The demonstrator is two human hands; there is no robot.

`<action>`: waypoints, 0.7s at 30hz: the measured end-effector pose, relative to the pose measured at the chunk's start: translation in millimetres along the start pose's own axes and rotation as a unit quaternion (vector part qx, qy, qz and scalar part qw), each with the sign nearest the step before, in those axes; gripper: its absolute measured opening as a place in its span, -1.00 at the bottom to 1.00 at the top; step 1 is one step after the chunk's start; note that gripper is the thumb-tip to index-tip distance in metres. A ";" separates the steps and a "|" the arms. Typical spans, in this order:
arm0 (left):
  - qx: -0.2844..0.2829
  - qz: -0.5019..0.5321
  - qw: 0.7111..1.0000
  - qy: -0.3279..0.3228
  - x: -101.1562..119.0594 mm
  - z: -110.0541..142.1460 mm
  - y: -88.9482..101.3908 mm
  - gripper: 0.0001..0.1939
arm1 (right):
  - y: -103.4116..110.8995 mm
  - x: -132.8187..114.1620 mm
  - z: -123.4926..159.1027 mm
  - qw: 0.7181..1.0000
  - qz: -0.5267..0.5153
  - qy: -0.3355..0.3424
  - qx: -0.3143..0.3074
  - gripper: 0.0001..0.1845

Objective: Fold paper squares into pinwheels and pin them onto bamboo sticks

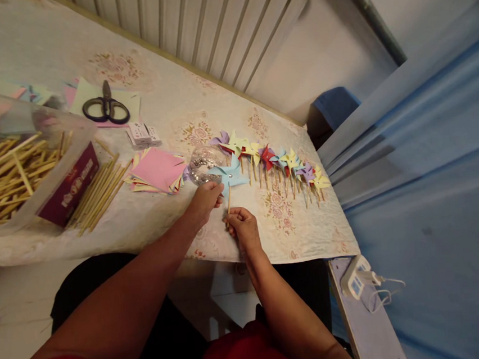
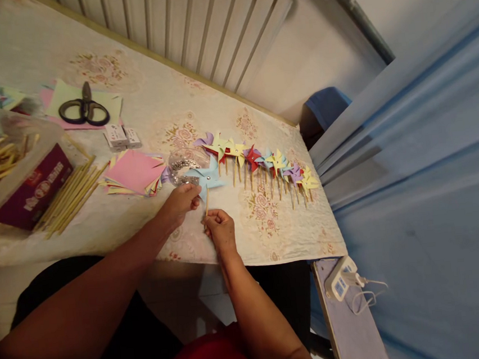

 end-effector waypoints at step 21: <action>-0.003 -0.014 1.000 0.003 2.2 2.5 -4.8 -0.81 | -0.2 2.7 -3.6 1.000 0.013 0.007 -0.011 -0.86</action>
Point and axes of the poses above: each hand's wrist, its own z-axis away from the middle knuckle, its own y-axis out of the back of the hand, x = y × z, the point moved 4 cm from there along -z, towards the middle knuckle, and after that the axes turned 13 degrees about -y, right-handed, at the moved point
